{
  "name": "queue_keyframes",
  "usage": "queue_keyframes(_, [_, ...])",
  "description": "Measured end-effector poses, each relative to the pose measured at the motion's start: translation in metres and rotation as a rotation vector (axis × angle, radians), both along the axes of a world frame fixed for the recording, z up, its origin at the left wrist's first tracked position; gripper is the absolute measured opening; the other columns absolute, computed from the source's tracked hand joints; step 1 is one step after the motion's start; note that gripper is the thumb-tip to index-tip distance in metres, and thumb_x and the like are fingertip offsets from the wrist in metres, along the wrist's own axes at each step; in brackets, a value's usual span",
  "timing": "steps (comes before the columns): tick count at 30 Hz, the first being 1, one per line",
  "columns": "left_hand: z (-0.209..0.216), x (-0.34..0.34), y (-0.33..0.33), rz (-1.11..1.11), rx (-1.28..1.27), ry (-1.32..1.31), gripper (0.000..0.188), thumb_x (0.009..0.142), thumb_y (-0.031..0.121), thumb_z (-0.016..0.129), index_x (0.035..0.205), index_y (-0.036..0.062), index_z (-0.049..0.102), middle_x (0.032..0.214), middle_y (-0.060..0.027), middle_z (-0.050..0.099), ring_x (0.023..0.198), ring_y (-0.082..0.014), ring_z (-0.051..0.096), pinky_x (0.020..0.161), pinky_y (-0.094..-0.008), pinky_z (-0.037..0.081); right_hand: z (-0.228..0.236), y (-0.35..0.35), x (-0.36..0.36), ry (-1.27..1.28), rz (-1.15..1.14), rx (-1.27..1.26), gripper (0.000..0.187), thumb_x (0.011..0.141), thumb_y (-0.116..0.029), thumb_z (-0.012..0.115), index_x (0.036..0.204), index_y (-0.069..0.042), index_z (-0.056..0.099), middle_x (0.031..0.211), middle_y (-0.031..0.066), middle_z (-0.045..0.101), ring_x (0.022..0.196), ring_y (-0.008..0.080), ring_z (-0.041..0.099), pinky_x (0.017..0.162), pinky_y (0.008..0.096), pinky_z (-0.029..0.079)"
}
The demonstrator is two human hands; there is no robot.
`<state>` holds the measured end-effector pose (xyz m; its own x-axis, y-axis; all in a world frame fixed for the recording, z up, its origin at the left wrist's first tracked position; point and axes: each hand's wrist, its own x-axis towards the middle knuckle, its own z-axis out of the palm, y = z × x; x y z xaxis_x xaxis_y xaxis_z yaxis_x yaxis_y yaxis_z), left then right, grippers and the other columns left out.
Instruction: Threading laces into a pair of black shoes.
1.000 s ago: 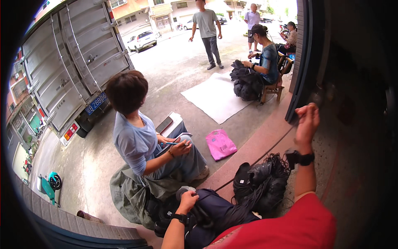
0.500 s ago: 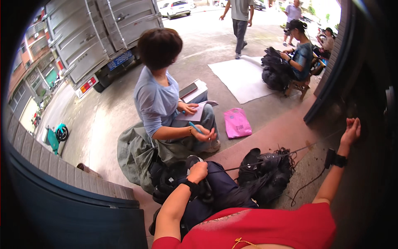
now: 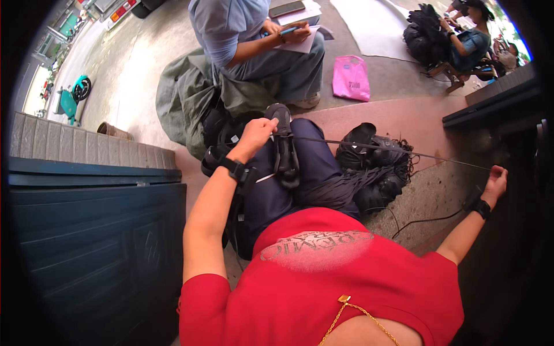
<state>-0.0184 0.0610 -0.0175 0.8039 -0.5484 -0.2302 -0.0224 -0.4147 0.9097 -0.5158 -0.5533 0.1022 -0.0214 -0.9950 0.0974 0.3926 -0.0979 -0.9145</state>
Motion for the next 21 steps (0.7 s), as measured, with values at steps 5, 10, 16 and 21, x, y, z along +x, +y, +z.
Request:
queue_keyframes(5, [0.030, -0.021, 0.057, 0.060, -0.005, 0.471, 0.021, 0.087, 0.023, 0.052, 0.086, 0.0041, 0.060, 0.062, 0.0001, 0.054, 0.053, -0.0067, 0.051, 0.049, -0.0191, 0.043, -0.054, 0.163, 0.188, 0.277, 0.495, 0.204, 0.013, 0.087, -0.010, 0.047, 0.097, -0.006, 0.055, 0.058, -0.0082, 0.031, 0.044, 0.0014, 0.027, 0.036, 0.0170, 0.020])
queue_keyframes(10, [0.133, 0.006, 0.138, 0.170, -0.160, 0.295, 0.028, 0.082, 0.009, 0.053, 0.107, -0.0023, 0.052, 0.064, 0.0049, 0.044, 0.050, -0.0018, 0.038, 0.043, -0.0155, 0.031, -0.101, 0.325, 0.309, 0.782, 1.024, 0.036, 0.023, 0.080, -0.018, 0.059, 0.099, -0.004, 0.061, 0.074, -0.0014, 0.056, 0.061, 0.0057, 0.048, 0.051, 0.0195, 0.039])
queue_keyframes(16, [0.268, 0.052, 0.414, 0.902, 1.021, -1.164, 0.032, 0.089, 0.022, 0.044, 0.109, -0.0003, 0.055, 0.101, -0.0131, 0.061, 0.092, -0.0228, 0.057, 0.083, -0.0320, 0.042, -0.145, 0.437, 0.375, 0.932, 1.418, -0.466, 0.039, 0.075, -0.024, 0.062, 0.104, 0.002, 0.058, 0.097, 0.0194, 0.061, 0.092, 0.0269, 0.059, 0.082, 0.0328, 0.044])
queue_keyframes(21, [0.241, 0.019, 0.378, 0.974, 0.365, -0.894, 0.028, 0.088, 0.017, 0.052, 0.109, -0.0012, 0.054, 0.098, -0.0059, 0.060, 0.085, -0.0108, 0.054, 0.074, -0.0239, 0.044, -0.148, 0.455, 0.386, 0.966, 1.262, -0.727, 0.032, 0.073, -0.026, 0.062, 0.094, -0.002, 0.058, 0.084, 0.0185, 0.061, 0.082, 0.0332, 0.059, 0.072, 0.0400, 0.045])
